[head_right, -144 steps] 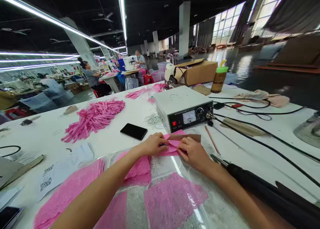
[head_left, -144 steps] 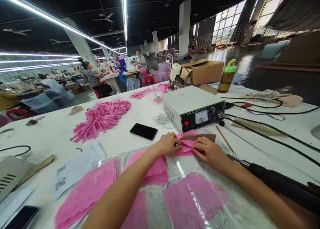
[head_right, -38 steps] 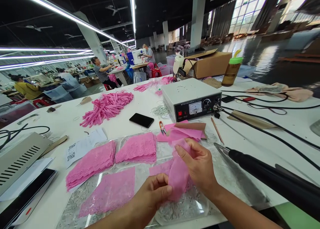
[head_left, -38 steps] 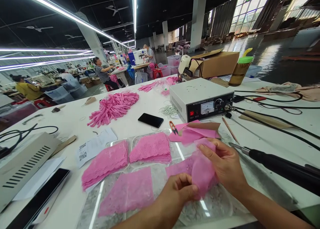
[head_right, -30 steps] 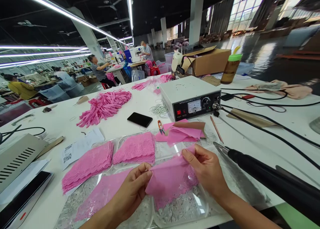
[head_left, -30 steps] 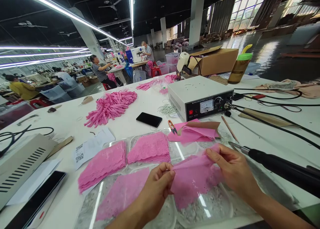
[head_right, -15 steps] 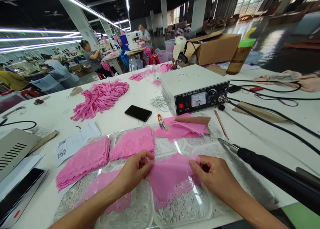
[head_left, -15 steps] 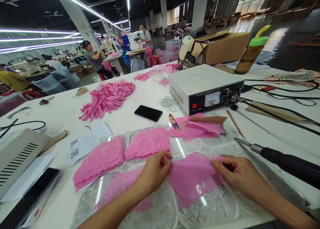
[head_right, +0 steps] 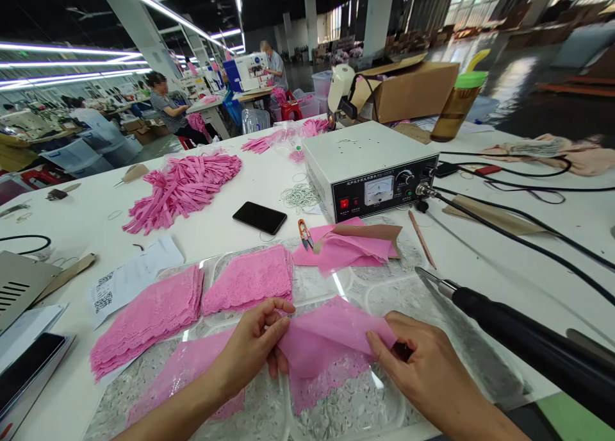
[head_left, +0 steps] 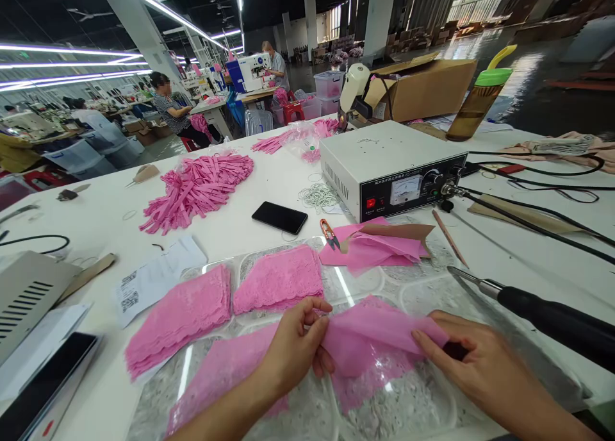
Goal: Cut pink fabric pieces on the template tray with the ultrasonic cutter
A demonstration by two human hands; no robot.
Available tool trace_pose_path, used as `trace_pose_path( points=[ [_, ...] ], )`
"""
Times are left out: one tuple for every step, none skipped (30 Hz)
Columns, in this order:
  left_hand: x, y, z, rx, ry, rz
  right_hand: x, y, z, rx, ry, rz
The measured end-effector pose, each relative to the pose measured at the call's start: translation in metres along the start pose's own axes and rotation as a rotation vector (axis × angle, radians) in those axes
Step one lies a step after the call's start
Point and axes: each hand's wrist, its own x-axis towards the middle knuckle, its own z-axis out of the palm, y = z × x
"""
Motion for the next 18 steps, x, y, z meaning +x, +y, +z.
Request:
trace_pose_path(
  points=[
    [-0.003, 0.003, -0.001, 0.000, -0.011, 0.013, -0.002, -0.001, -0.002, 0.031, -0.029, -0.014],
    [-0.006, 0.006, -0.002, 0.003, -0.032, 0.021, -0.003, -0.002, -0.003, 0.064, -0.044, -0.037],
    [-0.009, 0.009, -0.003, 0.014, -0.061, 0.015, -0.004, -0.003, -0.004, 0.089, -0.039, -0.059],
    [-0.011, 0.011, -0.004, 0.046, -0.087, -0.006, -0.004, -0.003, -0.003, 0.097, -0.022, -0.077],
    [-0.013, 0.012, -0.006, 0.109, -0.099, -0.028, -0.004, -0.004, -0.002, 0.081, -0.005, -0.089],
    [-0.013, 0.011, -0.007, 0.215, -0.086, -0.033, -0.002, -0.004, -0.001, 0.039, 0.012, -0.099],
    [-0.013, 0.009, -0.009, 0.366, -0.052, -0.004, 0.000, -0.004, 0.000, -0.021, 0.030, -0.107],
    [-0.012, 0.007, -0.010, 0.549, -0.003, 0.063, 0.003, -0.004, 0.001, -0.085, 0.044, -0.119],
    [-0.010, 0.004, -0.010, 0.742, 0.054, 0.160, 0.006, -0.003, 0.001, -0.143, 0.066, -0.143],
    [-0.008, 0.003, -0.011, 0.926, 0.106, 0.272, 0.011, -0.003, 0.001, -0.194, 0.111, -0.181],
    [-0.005, 0.002, -0.010, 1.083, 0.144, 0.386, 0.016, -0.002, 0.000, -0.244, 0.179, -0.234],
    [-0.002, 0.003, -0.010, 1.200, 0.164, 0.486, 0.023, -0.001, -0.001, -0.294, 0.257, -0.295],
    [0.004, 0.006, -0.009, 1.275, 0.167, 0.567, 0.031, 0.000, -0.001, -0.346, 0.327, -0.359],
    [0.010, 0.010, -0.007, 1.317, 0.157, 0.634, 0.040, 0.002, 0.000, -0.410, 0.385, -0.433],
    [0.019, 0.016, -0.006, 1.329, 0.132, 0.687, 0.050, 0.003, 0.001, -0.451, 0.398, -0.472],
    [0.029, 0.022, -0.004, 1.325, 0.098, 0.723, 0.061, 0.005, 0.003, -0.473, 0.403, -0.493],
    [0.041, 0.028, -0.003, 1.316, 0.068, 0.757, 0.072, 0.006, 0.007, -0.493, 0.392, -0.506],
    [0.053, 0.034, -0.001, 1.309, 0.034, 0.786, 0.082, 0.008, 0.010, -0.506, 0.375, -0.515]
  ],
)
